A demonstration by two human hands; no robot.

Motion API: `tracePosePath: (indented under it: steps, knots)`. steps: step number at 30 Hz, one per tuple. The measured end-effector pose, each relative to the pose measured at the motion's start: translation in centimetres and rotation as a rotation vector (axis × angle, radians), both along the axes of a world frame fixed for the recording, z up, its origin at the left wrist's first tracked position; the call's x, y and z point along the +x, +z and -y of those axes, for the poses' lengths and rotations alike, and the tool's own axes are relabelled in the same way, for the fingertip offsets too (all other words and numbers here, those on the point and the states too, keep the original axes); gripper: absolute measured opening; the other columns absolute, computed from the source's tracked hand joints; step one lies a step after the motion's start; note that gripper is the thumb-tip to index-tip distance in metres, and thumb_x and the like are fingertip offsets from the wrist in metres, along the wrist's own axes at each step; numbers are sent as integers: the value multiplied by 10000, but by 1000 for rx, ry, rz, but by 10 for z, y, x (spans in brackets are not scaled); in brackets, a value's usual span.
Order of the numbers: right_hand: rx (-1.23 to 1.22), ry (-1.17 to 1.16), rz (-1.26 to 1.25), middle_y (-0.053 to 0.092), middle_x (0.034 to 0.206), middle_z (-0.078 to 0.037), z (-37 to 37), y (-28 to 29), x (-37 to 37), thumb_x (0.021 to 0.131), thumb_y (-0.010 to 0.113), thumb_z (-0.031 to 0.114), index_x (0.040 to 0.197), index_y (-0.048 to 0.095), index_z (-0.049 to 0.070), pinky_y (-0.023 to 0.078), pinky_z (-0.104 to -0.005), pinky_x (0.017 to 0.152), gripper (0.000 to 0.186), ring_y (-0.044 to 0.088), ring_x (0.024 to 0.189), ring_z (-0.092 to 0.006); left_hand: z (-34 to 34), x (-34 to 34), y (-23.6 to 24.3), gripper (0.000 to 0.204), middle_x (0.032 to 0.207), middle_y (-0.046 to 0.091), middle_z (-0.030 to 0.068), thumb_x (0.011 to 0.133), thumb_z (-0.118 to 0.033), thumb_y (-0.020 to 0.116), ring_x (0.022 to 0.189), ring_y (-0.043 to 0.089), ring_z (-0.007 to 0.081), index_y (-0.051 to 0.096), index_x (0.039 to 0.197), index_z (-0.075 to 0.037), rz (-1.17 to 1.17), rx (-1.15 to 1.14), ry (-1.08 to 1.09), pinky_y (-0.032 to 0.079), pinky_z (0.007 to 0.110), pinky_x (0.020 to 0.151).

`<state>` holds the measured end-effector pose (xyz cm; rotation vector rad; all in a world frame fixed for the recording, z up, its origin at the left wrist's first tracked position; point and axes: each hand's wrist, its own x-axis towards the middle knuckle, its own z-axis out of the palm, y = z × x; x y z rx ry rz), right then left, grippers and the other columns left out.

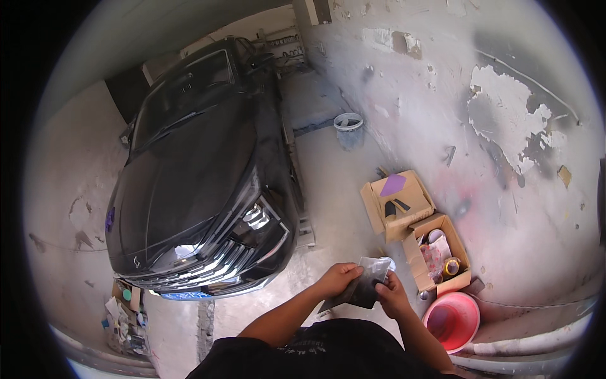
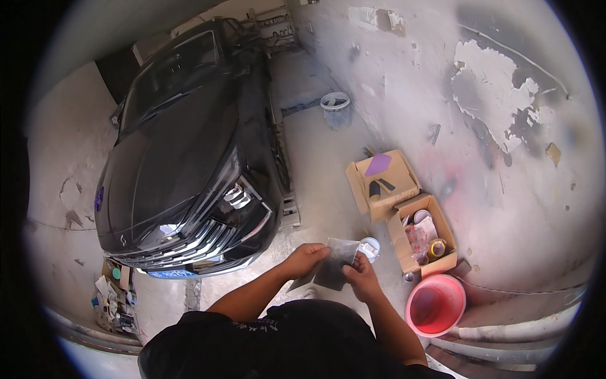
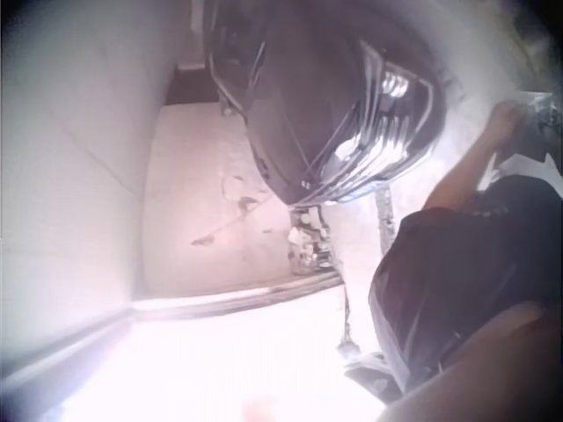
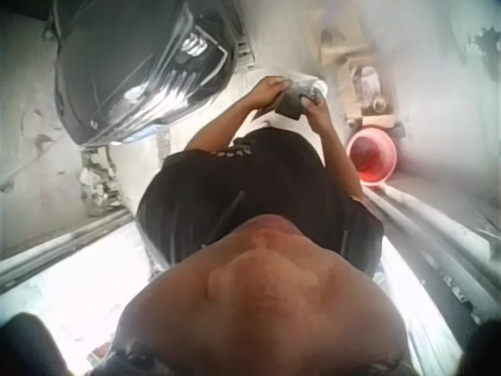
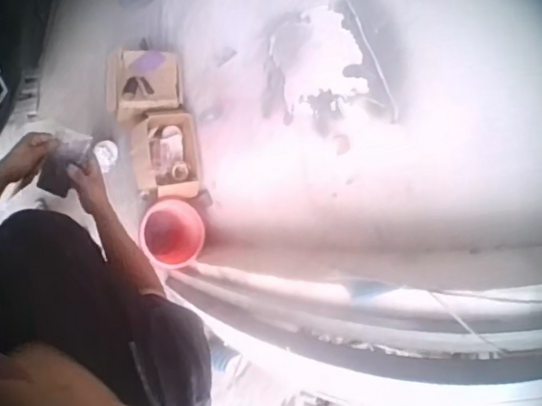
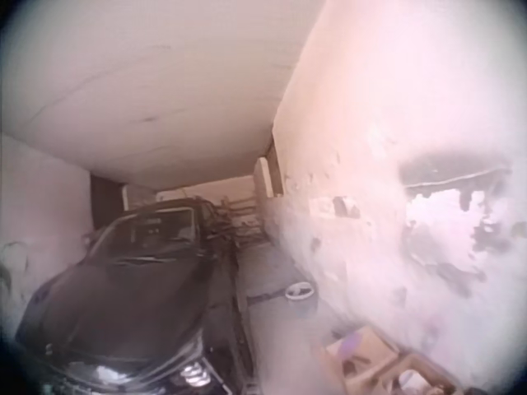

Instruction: The person prepares and applies body filler to a car's front bumper. They handle sanding blocks, scoop filler from a container, spread it onto a metal plate, and apply it to the bumper surface.

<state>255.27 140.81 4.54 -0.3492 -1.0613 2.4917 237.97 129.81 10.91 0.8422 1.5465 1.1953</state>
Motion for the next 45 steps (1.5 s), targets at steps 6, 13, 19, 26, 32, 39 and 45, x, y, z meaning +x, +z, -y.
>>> tracePosePath:
  steps: [6, 13, 19, 26, 32, 39, 45]
  knots:
    - [193, -135, 123, 580, 1191, -88, 22, 8, -31, 776, 631, -85, 1332, 379, 24, 447, -322, 952, 620, 571, 1088, -188, 8, -6, -33, 538, 917, 644, 79, 994, -463, 431, 839, 593, 142, 634, 1075, 29, 118, -61, 408, 493, 295, 759]
    - [599, -150, 250, 612, 1078, -108, 39, 31, -41, 773, 700, -8, 1430, 256, -10, 518, -268, 795, 792, 609, 958, -171, 16, -6, -60, 502, 969, 634, 105, 996, -453, 430, 880, 606, 191, 593, 1071, 15, 407, -7, 677, 499, 345, 787]
    - [744, -154, 375, 614, 1035, -114, 45, 22, -46, 759, 731, 41, 1368, 345, -4, 514, -295, 777, 722, 612, 929, -165, 19, -3, -68, 432, 992, 628, 86, 997, -405, 454, 872, 598, 173, 567, 1096, 0, 377, 62, 656, 489, 330, 781]
    - [259, -310, 305, 587, 1097, -80, 24, -2, -26, 745, 642, -37, 1256, 421, 19, 488, -296, 816, 560, 599, 950, -166, 35, -30, 0, 321, 986, 613, 20, 962, -294, 565, 886, 573, 120, 623, 1138, -32, 90, 264, 573, 471, 293, 795]
    - [226, -443, 498, 604, 1077, -79, 11, -60, 30, 718, 625, -86, 1207, 473, 14, 478, -314, 850, 522, 602, 956, -194, 88, -22, 177, 242, 1066, 630, 184, 933, -129, 590, 980, 615, 307, 628, 1115, 27, 41, 833, -781, 481, 364, 854]
    - [226, -397, 567, 604, 1057, -95, 37, -69, 31, 718, 608, -61, 1228, 460, -5, 489, -301, 810, 533, 599, 929, -181, 104, 10, 242, 273, 972, 641, 129, 891, -219, 674, 841, 631, 259, 673, 1063, -7, -36, 1134, -1104, 486, 333, 665]
    - [227, -365, 568, 595, 1085, -107, 37, -75, 35, 729, 621, -51, 1233, 449, -13, 488, -334, 852, 534, 597, 964, -206, 104, 13, 247, 149, 828, 603, 94, 901, -134, 596, 658, 566, 179, 664, 905, -2, -38, 1220, -1173, 379, 282, 515]
